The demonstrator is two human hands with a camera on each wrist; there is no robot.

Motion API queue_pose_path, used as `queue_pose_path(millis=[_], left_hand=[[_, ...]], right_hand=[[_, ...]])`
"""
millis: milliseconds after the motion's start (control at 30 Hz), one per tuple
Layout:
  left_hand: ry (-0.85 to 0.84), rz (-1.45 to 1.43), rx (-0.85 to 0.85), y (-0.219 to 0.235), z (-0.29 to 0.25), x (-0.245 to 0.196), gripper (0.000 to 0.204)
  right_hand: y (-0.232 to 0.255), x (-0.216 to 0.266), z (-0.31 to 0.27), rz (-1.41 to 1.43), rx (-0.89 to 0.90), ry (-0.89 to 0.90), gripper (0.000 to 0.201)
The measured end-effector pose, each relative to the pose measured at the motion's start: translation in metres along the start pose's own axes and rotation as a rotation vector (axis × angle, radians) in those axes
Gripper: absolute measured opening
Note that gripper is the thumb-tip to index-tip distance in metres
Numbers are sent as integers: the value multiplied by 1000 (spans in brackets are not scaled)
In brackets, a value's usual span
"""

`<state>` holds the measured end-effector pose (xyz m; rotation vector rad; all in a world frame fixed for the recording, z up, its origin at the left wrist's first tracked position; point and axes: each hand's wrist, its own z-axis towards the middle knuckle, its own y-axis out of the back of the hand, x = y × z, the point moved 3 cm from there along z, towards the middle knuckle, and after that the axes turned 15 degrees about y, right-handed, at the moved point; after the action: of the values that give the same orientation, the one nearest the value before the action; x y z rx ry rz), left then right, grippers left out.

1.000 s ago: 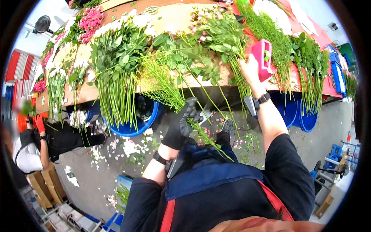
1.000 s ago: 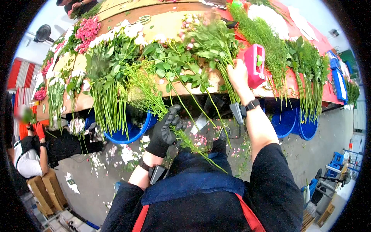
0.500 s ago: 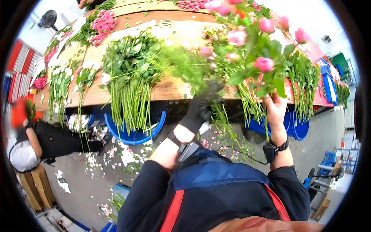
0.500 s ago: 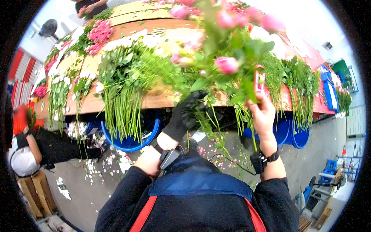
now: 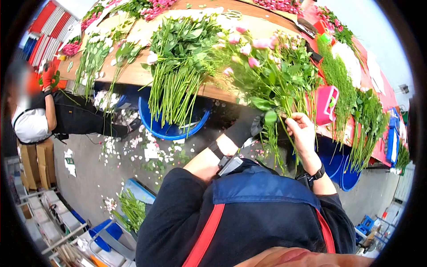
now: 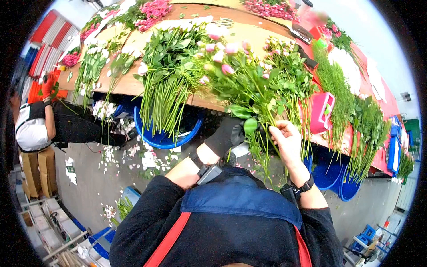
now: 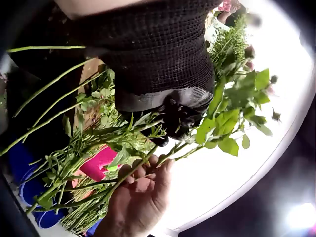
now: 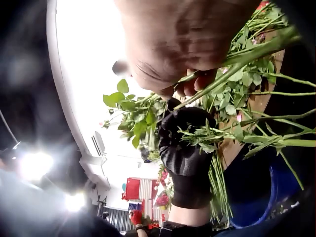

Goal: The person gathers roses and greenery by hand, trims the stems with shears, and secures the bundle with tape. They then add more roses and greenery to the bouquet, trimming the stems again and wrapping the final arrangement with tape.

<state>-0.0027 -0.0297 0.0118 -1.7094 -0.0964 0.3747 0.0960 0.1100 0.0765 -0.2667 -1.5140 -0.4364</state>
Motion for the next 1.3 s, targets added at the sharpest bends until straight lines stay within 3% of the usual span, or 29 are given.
queue_pose_path(millis=[67,133,167,267,400,433,533,667,733,800,833,867,933,967,1000,1067,1200,1300], left_hand=[[110,170,-201,1,-13,7,25],[63,139,-134,-3,-11,9,25],[42,124,-100,-5,-10,10,26],[-93,173,-85,-8,-8,7,23],[-53,121,-110,-1,-9,4,20],[-93,122,-232,18,-3,10,23],[-183,323,-376,36,-5,14,24],[-163,521,-415,-8,-23,5,22],[-166,464,-357,-18,-31,-1,23],[-184,393,-283,-28,-45,-11,25],[-200,482,-322,-25,-52,-18,27],[-216,571,-363,-22,-60,-25,30],[-137,346,-316,-18,-64,-39,31],[-121,351,-316,-21,-72,-49,30],[-128,379,-312,-16,-78,-56,28],[-146,429,-303,4,-86,-67,23],[-120,384,-356,46,-113,-86,27],[-95,307,-397,75,-139,-110,29]], right_hand=[[-3,-5,3,36,43,-4,13],[-8,-12,6,136,20,163,14],[-8,-11,5,56,127,191,15],[-15,-19,-5,162,130,109,17],[-7,-8,-6,71,26,246,9],[-3,-4,-3,26,15,342,5],[-5,10,9,89,-51,277,2],[-35,16,24,-303,89,516,5],[-54,31,21,-616,136,675,10],[-68,37,13,-596,184,622,14],[-73,38,8,-584,203,733,25],[-76,41,3,-605,214,688,40],[-87,35,-7,-342,143,288,52],[-89,18,-12,-353,221,243,58],[-99,21,-11,-345,414,195,39],[-114,4,-21,-139,477,-147,20],[-144,17,-15,-324,310,104,16],[-167,11,-12,-324,231,97,15]])
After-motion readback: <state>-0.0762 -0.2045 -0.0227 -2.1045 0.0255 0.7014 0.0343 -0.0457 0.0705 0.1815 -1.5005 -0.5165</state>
